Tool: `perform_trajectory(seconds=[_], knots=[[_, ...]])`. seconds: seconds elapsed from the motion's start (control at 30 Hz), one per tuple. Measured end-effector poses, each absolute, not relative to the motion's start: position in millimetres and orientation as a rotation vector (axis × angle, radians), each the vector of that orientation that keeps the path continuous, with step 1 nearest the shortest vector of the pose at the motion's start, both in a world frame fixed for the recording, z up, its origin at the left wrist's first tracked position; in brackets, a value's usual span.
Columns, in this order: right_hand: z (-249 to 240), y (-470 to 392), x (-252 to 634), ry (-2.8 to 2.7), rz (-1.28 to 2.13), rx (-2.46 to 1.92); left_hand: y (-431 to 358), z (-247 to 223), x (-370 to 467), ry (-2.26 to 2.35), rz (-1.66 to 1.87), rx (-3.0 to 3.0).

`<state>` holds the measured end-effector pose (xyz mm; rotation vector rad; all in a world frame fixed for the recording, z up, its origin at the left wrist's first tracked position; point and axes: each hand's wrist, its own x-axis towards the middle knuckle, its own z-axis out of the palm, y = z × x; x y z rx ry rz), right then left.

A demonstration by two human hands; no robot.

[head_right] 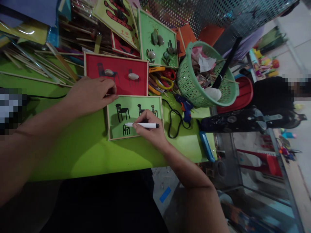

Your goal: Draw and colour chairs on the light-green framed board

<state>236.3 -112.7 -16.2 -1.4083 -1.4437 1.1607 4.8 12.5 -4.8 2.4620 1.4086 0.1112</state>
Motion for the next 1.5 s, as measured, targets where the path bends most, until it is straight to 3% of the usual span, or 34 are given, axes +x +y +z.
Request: perform_trajectory(seconds=[1.5], knots=[[-16.2, -112.6, 231.1, -1.497, 1.152, -1.439, 7.2, 3.0, 6.8, 1.441, 0.044, 2.500]])
